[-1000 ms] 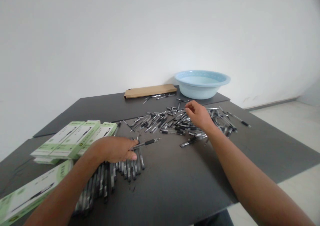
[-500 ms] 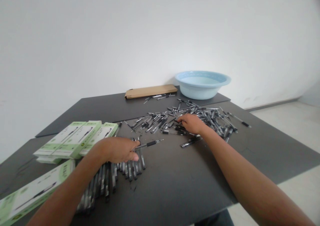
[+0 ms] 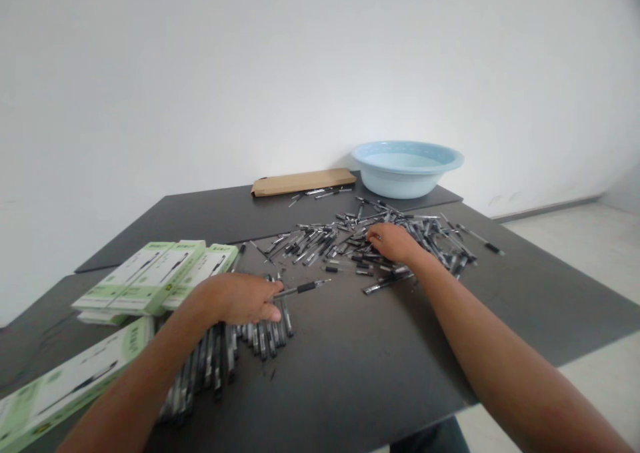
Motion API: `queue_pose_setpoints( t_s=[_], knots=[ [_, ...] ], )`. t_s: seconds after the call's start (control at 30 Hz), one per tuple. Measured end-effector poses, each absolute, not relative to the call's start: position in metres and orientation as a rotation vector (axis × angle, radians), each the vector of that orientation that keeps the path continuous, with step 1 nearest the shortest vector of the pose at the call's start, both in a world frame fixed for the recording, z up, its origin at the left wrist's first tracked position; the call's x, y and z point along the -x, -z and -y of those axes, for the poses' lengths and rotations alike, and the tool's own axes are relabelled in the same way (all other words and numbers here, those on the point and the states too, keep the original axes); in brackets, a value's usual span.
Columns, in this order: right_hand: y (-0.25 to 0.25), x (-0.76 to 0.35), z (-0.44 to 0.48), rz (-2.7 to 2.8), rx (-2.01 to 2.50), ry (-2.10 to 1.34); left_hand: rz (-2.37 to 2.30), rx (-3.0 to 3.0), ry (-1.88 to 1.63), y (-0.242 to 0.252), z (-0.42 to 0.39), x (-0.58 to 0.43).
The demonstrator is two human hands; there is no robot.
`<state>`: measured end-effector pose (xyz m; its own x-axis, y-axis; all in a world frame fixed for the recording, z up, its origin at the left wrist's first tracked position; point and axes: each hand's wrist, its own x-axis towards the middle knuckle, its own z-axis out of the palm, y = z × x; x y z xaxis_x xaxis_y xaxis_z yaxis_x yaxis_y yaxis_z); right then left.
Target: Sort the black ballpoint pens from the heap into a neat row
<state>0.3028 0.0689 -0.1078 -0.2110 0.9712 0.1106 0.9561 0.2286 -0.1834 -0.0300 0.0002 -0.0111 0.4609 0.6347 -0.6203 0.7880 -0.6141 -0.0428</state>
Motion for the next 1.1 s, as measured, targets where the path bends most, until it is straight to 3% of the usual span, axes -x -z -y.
queue_pose_setpoints(
  t_s=[1.1],
  knots=[
    [0.107, -0.3, -0.064, 2.298, 2.04, -0.069, -1.246, -2.398, 0.994, 0.005, 0.009, 0.013]
  ],
)
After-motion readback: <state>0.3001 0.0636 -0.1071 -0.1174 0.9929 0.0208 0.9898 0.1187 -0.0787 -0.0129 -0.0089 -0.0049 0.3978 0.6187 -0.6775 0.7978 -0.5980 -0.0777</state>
